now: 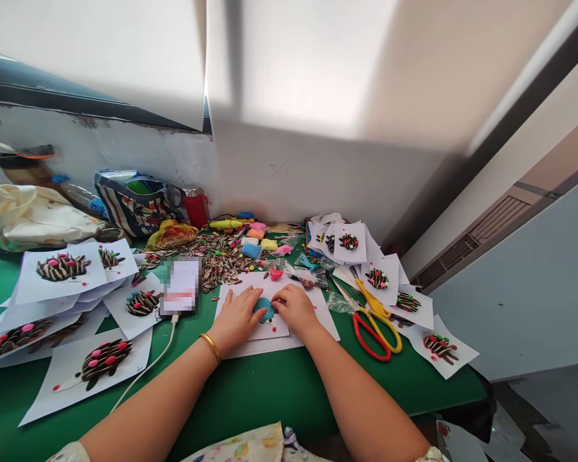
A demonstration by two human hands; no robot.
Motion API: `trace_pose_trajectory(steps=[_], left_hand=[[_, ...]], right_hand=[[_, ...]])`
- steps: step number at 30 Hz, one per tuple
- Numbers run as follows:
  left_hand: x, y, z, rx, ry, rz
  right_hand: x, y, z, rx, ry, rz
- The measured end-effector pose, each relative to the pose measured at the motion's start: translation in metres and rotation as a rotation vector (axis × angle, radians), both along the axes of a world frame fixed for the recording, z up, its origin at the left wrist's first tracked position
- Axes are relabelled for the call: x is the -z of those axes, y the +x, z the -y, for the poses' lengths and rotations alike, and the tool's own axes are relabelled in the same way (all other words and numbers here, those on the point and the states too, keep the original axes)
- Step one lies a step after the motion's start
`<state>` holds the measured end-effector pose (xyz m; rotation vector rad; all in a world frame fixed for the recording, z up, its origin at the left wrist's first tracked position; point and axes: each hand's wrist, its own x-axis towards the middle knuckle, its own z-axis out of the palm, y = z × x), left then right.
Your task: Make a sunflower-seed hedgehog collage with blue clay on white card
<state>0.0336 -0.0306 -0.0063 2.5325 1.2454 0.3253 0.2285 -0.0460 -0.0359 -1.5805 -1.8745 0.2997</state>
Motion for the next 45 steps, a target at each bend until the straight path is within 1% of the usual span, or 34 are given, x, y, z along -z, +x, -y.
trace_pose_trajectory(steps=[4,8,14,22,26,31,33,37,45], left_hand=[[0.000,0.000,0.000,0.000,0.013,-0.014],[0.001,0.000,-0.001,-0.001,0.018,-0.014],[0.001,-0.001,0.000,0.001,0.017,-0.004],[0.000,-0.002,0.000,-0.001,0.019,-0.006],[0.001,-0.002,0.000,-0.001,0.026,-0.017],[0.001,-0.002,-0.001,-0.001,0.019,-0.018],[0.000,-0.002,0.000,-0.002,0.010,-0.006],[0.000,-0.002,0.000,-0.003,0.003,0.006],[-0.001,-0.002,0.001,-0.004,0.007,-0.006]], right_hand=[[0.002,0.000,-0.001,0.012,0.003,0.020],[0.001,0.002,0.004,-0.005,0.007,0.003],[-0.001,0.005,0.020,-0.083,0.086,0.099],[-0.003,0.005,0.025,-0.085,0.139,0.144],[-0.002,0.008,0.027,-0.091,0.137,0.158],[0.000,0.012,0.026,-0.033,0.156,0.042],[-0.001,0.012,0.027,-0.029,0.157,0.026],[-0.003,0.011,0.028,-0.077,0.127,0.106],[-0.005,0.008,0.028,-0.079,0.124,0.159]])
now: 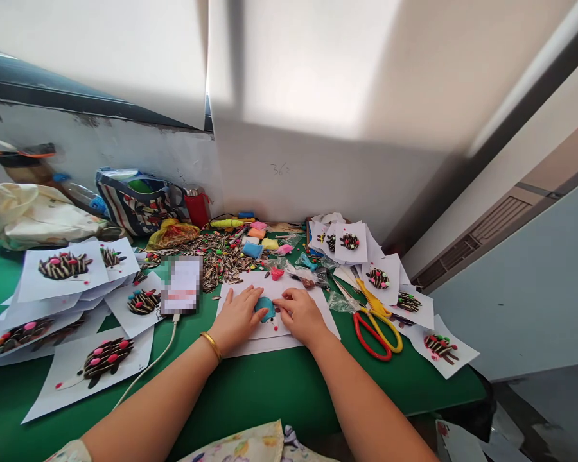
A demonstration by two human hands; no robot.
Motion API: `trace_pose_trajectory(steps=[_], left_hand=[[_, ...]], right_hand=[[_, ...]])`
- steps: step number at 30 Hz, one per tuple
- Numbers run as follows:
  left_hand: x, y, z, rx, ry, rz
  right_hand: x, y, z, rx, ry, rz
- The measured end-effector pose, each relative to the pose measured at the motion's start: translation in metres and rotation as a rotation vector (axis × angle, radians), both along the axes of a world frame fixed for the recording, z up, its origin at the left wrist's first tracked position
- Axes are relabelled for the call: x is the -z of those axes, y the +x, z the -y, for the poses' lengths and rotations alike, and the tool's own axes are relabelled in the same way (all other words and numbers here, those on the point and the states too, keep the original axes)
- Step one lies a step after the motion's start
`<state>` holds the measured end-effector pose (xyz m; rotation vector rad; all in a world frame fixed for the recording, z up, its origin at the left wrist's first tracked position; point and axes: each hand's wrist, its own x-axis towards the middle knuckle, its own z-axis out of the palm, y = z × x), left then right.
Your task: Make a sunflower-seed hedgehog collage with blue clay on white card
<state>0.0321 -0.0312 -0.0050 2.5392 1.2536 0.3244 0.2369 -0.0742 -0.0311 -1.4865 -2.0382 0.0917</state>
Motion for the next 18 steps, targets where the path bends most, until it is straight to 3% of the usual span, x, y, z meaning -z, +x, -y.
trace_pose_trajectory(steps=[18], left_hand=[[0.0022,0.0002,-0.0006,-0.009,0.016,0.005]], right_hand=[[-0.0010,0.0065,0.0039,-0.026,-0.016,-0.034]])
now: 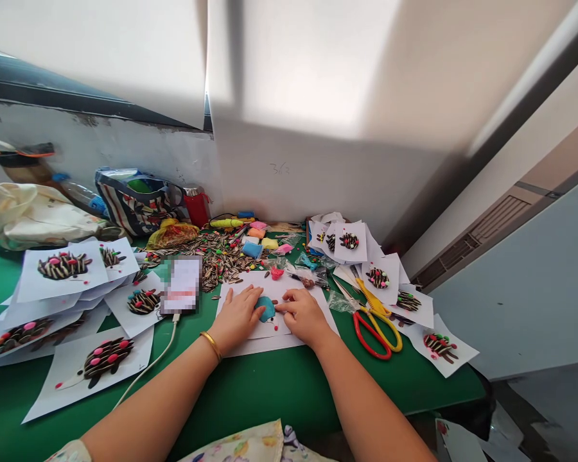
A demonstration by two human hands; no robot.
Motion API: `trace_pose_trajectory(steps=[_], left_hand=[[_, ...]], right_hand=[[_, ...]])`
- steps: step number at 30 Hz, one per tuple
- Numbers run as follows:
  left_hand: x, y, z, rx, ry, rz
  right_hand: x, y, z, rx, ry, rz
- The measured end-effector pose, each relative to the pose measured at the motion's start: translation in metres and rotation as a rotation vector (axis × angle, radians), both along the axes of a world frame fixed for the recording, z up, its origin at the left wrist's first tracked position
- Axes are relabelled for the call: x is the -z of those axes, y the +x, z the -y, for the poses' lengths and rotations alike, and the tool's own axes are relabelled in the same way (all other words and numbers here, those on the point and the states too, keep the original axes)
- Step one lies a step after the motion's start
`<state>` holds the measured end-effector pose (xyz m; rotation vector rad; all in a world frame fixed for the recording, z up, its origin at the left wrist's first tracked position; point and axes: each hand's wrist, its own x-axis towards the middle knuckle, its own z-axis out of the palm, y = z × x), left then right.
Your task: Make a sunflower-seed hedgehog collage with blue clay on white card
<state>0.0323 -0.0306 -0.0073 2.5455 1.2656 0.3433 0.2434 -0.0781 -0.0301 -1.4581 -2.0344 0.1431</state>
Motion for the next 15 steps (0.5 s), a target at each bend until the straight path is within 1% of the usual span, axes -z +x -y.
trace_pose_trajectory(steps=[6,8,10,12,15], left_hand=[[-0.001,0.000,0.001,-0.003,-0.004,-0.012],[-0.001,0.000,0.000,-0.004,-0.009,-0.007],[-0.001,-0.001,0.000,0.003,-0.016,0.008],[0.000,-0.002,-0.001,0.026,-0.022,0.027],[0.001,-0.005,-0.002,0.064,-0.024,0.053]], right_hand=[[0.001,0.000,0.001,-0.015,-0.001,-0.033],[0.001,0.000,0.000,-0.011,0.020,-0.056],[0.000,0.002,-0.001,0.041,0.063,-0.094],[0.000,0.006,-0.004,0.134,0.106,-0.125],[0.000,0.013,-0.006,0.257,0.122,-0.105]])
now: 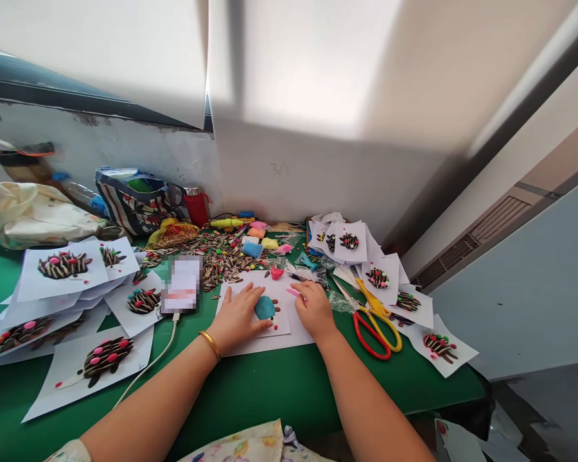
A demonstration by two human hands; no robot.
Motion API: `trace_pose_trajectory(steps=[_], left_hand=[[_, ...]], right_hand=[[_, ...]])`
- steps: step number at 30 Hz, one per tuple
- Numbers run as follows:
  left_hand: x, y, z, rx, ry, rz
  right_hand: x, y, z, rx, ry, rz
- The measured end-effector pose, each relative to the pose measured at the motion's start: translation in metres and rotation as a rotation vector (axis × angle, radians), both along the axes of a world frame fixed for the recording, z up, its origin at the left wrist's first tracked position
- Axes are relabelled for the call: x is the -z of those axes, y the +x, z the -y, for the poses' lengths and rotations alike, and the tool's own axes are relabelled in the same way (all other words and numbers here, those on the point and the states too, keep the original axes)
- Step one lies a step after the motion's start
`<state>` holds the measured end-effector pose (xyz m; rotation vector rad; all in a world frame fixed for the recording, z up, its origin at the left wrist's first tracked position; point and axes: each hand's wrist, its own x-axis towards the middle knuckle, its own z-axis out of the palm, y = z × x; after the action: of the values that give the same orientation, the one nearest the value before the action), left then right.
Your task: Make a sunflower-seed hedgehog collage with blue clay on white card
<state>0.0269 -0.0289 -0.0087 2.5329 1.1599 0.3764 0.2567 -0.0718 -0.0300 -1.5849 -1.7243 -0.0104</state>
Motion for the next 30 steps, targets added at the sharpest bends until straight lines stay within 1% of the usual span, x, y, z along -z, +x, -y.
trace_pose_trajectory(steps=[3,6,11,15,19,22,25,27,30], left_hand=[[0.000,-0.001,-0.001,0.014,-0.010,0.011],[-0.002,0.000,-0.002,0.015,-0.021,-0.001],[-0.008,0.000,-0.004,-0.012,-0.007,-0.012],[-0.008,0.000,-0.006,-0.024,0.010,-0.005],[-0.005,0.001,-0.006,0.000,0.011,0.008],[-0.004,0.001,-0.004,0.032,0.017,0.023],[-0.003,0.002,-0.003,0.083,0.033,0.028],[-0.002,0.002,-0.002,0.107,0.042,0.020],[0.000,0.003,-0.001,0.120,0.052,0.005]], right_hand=[[0.002,0.004,-0.001,0.092,-0.064,0.075],[0.000,0.004,-0.001,0.172,-0.177,0.177],[-0.010,0.001,-0.004,0.200,-0.331,0.358],[-0.016,-0.004,-0.009,0.239,-0.364,0.519],[-0.019,-0.007,-0.012,0.258,-0.392,0.558],[-0.023,-0.006,-0.011,0.226,-0.375,0.517],[-0.027,-0.009,-0.006,0.111,-0.331,0.434],[-0.026,-0.013,-0.002,0.048,-0.277,0.397],[-0.020,-0.019,0.002,0.036,-0.177,0.380]])
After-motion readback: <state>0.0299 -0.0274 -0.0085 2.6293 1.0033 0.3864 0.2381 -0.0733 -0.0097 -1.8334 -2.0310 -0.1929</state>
